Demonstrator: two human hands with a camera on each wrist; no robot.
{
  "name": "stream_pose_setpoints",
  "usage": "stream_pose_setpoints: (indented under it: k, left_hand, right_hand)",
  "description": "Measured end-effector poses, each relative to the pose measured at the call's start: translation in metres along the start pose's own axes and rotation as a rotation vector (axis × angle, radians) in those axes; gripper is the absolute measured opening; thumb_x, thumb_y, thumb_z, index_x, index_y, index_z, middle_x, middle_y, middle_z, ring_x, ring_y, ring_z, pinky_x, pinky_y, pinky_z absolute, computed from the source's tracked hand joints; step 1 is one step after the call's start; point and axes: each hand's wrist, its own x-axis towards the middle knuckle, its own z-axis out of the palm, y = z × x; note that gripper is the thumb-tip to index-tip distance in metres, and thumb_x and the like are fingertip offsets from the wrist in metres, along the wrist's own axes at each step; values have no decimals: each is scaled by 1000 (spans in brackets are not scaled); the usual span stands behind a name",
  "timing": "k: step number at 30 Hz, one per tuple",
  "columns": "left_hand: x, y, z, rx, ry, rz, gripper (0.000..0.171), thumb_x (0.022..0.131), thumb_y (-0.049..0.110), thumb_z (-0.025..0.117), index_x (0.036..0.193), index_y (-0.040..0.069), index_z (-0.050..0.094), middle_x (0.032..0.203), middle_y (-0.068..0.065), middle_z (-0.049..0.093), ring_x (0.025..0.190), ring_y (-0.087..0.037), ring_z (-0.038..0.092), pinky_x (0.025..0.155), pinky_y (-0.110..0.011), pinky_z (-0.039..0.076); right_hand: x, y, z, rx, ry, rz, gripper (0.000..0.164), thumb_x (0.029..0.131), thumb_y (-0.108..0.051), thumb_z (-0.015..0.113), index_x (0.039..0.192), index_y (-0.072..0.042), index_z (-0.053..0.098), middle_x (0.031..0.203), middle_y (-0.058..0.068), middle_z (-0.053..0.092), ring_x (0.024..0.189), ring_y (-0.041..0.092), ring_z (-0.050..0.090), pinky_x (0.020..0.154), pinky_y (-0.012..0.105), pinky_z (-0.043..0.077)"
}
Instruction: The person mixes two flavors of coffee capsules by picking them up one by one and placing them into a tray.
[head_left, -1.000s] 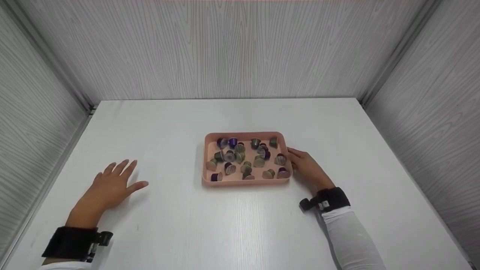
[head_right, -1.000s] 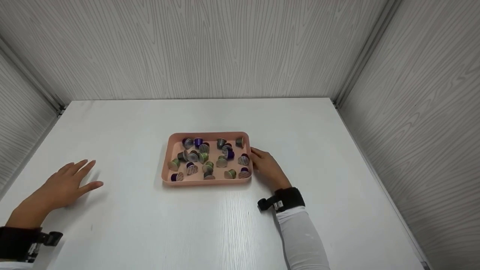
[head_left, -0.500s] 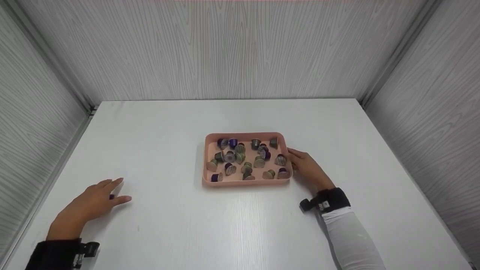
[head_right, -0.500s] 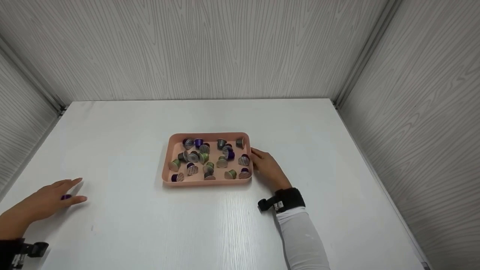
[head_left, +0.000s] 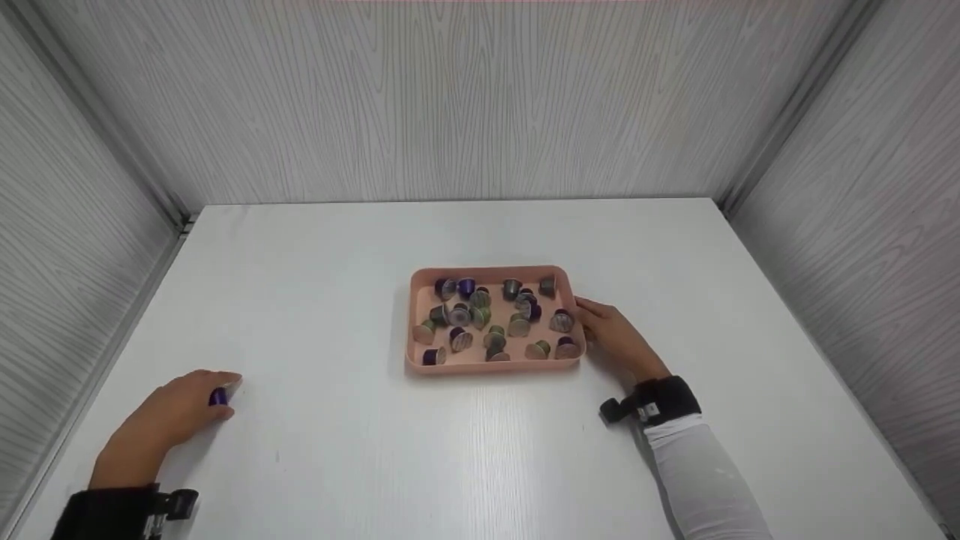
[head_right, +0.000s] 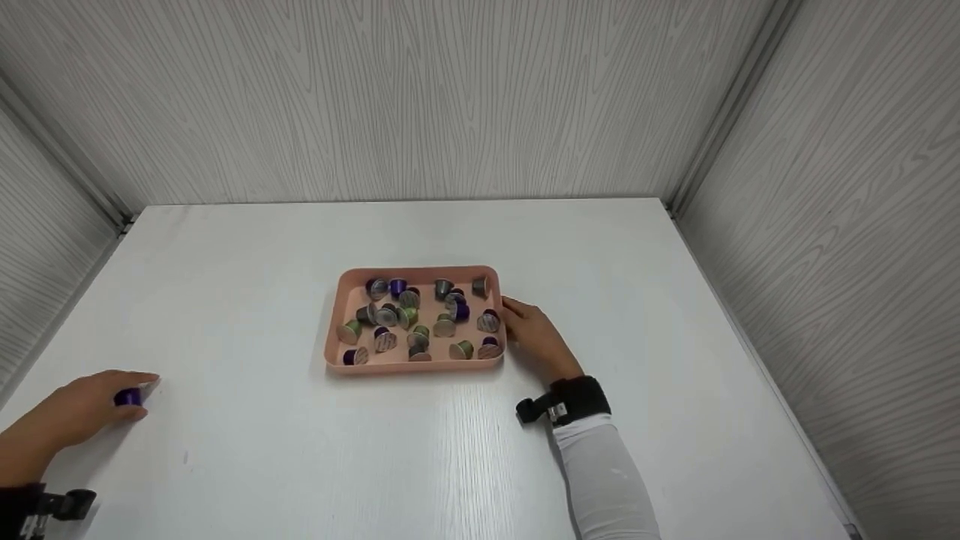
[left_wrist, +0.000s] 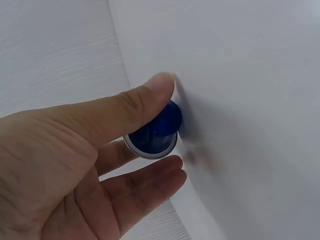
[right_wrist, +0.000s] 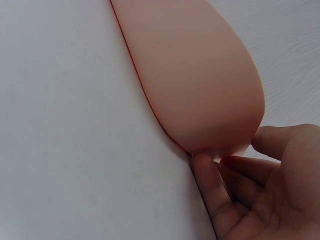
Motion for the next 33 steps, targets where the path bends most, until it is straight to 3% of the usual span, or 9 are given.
stream_pose_setpoints:
  k: [6, 13, 16, 21, 26, 33]
  left_hand:
    - [4, 2, -2, 47, 14, 9, 43, 87, 7, 71, 122, -13, 56, 118, -38, 55, 112, -58, 49, 87, -67, 44]
    - [9, 10, -4, 50, 35, 0, 42, 87, 6, 70, 120, -14, 56, 116, -38, 56, 111, -57, 50, 89, -66, 44]
    - [13, 15, -5, 46, 48, 4, 42, 87, 6, 69, 122, -15, 55, 119, -38, 55, 113, -57, 49, 90, -66, 44]
    - [20, 21, -6, 60, 102, 33, 42, 87, 5, 70, 122, -14, 55, 117, -36, 57, 111, -55, 52, 89, -64, 45]
    - [27, 30, -9, 84, 165, 75, 40, 85, 3, 71, 119, -13, 57, 107, -33, 60, 103, -52, 57, 81, -61, 50]
    - [41, 45, -13, 86, 205, 107, 39, 88, 3, 69, 121, -13, 57, 108, -32, 61, 103, -49, 58, 83, -59, 51]
  right_hand:
    - [0, -1, -1, -14, -2, 5, 54, 103, -43, 43, 150, -16, 42, 115, 7, 62, 99, 21, 54, 84, 31, 40]
    - [0, -1, -1, -33, 2, 4, 53, 103, -44, 43, 150, -18, 42, 94, 7, 58, 87, 21, 51, 73, 29, 40]
    - [1, 0, -1, -24, -5, 3, 53, 103, -44, 43, 150, -18, 43, 105, 8, 61, 92, 20, 55, 76, 30, 43]
    - [1, 2, -1, -15, -22, -10, 54, 104, -44, 42, 150, -17, 42, 141, 6, 52, 121, 21, 54, 100, 36, 43]
    - [0, 3, -1, 1, -21, -17, 54, 103, -44, 43, 150, -16, 42, 140, 7, 54, 119, 22, 54, 101, 38, 41]
    - [-3, -4, -1, -16, -15, -2, 53, 103, -45, 43, 149, -18, 44, 135, 4, 58, 111, 21, 54, 96, 35, 39]
